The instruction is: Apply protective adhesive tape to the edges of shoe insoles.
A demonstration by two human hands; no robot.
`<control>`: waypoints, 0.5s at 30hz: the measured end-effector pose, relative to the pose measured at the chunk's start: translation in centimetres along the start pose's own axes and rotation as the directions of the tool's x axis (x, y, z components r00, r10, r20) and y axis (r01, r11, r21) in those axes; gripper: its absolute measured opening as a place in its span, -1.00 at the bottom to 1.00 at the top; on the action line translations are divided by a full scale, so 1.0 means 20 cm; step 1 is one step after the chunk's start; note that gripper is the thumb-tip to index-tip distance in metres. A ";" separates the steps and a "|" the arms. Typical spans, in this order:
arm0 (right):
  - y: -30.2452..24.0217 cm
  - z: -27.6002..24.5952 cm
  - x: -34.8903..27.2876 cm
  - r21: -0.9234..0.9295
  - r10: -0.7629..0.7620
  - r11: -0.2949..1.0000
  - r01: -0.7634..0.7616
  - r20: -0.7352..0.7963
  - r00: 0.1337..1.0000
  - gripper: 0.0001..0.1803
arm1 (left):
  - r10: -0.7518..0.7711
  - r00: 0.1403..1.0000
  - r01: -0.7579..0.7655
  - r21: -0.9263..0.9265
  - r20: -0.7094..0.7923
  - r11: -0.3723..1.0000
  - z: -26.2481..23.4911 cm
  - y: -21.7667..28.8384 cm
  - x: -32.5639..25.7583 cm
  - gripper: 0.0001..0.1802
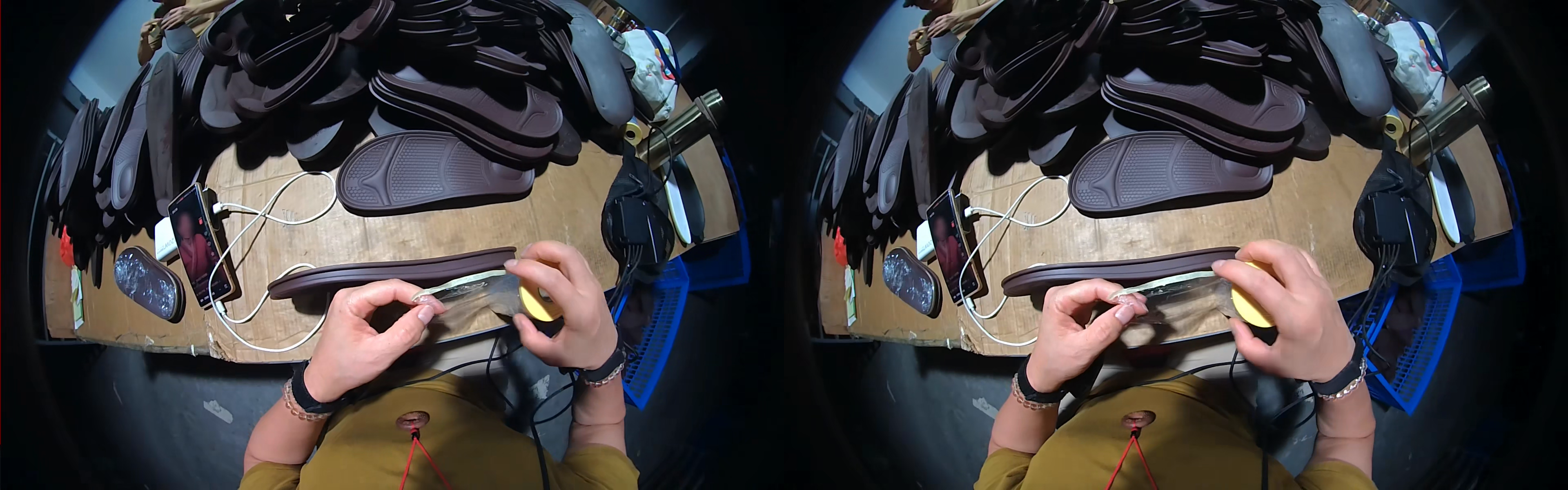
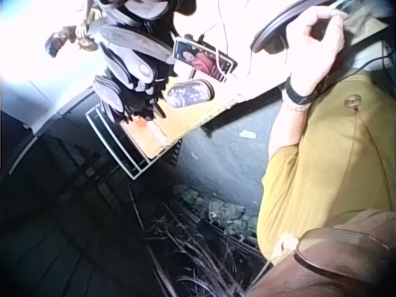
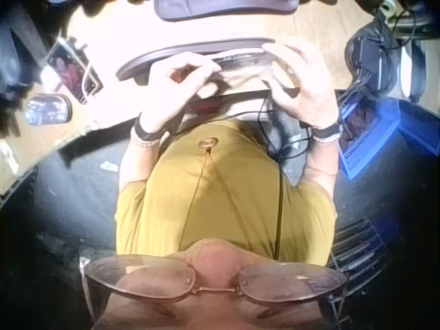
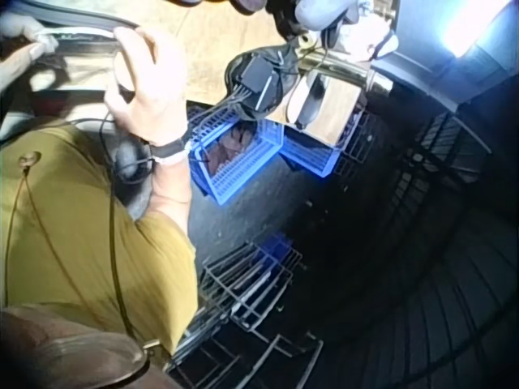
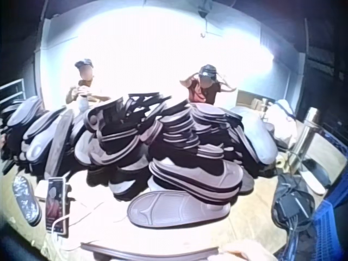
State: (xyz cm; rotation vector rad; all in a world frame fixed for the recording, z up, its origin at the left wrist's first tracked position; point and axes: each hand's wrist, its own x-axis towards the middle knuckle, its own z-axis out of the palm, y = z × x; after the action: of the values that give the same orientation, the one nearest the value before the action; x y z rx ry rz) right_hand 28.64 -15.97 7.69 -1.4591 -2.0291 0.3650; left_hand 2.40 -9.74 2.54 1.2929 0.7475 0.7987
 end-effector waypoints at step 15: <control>-0.08 0.09 0.20 -0.117 -0.129 0.984 0.134 0.050 0.990 -0.62 | 0.238 0.969 -0.245 0.260 0.060 0.934 0.01 0.02 0.03 -0.92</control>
State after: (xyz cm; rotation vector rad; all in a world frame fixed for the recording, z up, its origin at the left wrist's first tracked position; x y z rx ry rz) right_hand 25.58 -12.61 8.45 -1.3877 -2.2018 0.2244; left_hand 2.78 -9.31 2.95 1.6592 0.6978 0.8962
